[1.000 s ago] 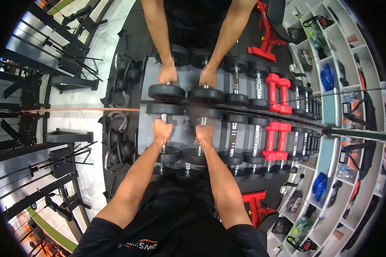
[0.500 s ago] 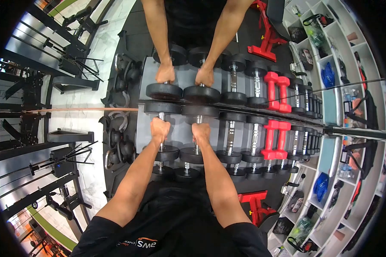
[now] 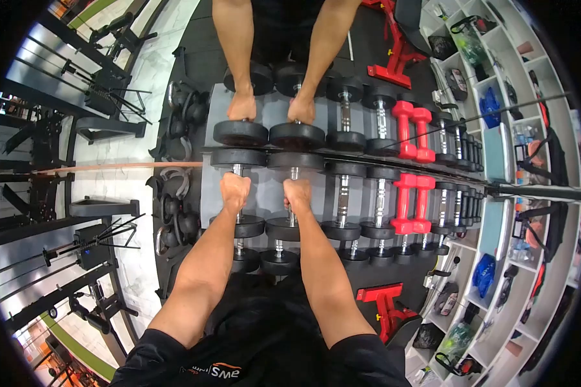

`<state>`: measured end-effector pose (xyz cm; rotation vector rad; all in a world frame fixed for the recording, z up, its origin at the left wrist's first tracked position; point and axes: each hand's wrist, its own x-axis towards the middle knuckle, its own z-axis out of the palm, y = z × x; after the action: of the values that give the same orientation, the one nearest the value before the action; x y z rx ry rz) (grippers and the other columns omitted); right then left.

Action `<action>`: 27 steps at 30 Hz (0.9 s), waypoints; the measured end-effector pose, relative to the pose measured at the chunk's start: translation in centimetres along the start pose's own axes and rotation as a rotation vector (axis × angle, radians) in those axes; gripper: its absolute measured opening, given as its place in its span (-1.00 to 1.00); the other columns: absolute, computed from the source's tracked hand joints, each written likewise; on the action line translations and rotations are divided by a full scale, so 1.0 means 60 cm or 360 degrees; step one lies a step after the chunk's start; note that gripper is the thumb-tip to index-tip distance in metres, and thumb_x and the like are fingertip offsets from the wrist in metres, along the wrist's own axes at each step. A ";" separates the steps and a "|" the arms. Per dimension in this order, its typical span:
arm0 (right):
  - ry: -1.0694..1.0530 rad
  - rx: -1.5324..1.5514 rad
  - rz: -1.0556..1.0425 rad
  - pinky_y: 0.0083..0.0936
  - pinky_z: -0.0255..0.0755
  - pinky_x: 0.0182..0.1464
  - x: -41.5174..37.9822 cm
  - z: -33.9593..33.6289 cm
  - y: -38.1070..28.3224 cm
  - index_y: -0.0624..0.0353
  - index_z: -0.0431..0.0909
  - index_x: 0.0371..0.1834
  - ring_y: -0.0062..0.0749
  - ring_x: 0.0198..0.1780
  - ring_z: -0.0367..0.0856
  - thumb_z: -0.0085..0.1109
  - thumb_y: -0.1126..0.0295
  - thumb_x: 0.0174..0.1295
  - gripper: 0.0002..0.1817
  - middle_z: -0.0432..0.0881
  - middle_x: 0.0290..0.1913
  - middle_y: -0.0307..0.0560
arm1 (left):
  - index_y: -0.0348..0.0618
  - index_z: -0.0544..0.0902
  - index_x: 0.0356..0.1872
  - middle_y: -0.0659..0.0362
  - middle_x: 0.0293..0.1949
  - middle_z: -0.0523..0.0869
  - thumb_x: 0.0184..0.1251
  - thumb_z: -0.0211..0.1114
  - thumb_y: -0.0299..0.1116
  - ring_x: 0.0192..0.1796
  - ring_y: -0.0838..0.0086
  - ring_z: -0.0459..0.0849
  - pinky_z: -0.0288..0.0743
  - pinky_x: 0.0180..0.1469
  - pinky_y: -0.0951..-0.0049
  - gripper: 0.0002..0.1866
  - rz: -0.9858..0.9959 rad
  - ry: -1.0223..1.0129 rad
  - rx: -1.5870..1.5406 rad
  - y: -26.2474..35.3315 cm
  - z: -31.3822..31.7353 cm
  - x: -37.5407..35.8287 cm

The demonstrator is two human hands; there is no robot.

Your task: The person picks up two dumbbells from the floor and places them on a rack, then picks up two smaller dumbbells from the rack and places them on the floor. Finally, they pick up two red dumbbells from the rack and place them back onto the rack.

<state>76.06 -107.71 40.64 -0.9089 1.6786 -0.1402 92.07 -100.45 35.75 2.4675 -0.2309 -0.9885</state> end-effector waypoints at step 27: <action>0.0819 -0.0564 -0.1000 -0.17 0.38 0.22 -0.345 -0.316 0.487 0.19 0.48 0.12 0.05 0.14 0.52 0.35 0.34 0.10 -0.51 0.58 0.06 0.07 | -0.41 0.62 -0.55 -0.02 -0.58 0.66 0.09 0.33 -0.42 -0.61 0.26 0.66 0.58 -0.61 0.20 -0.79 0.0015 -0.0262 -0.0186 -0.009 -0.014 0.007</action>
<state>45.96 -81.41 47.43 -1.7702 1.8538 -0.5508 92.94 -99.82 35.75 2.2803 -0.2314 -1.1688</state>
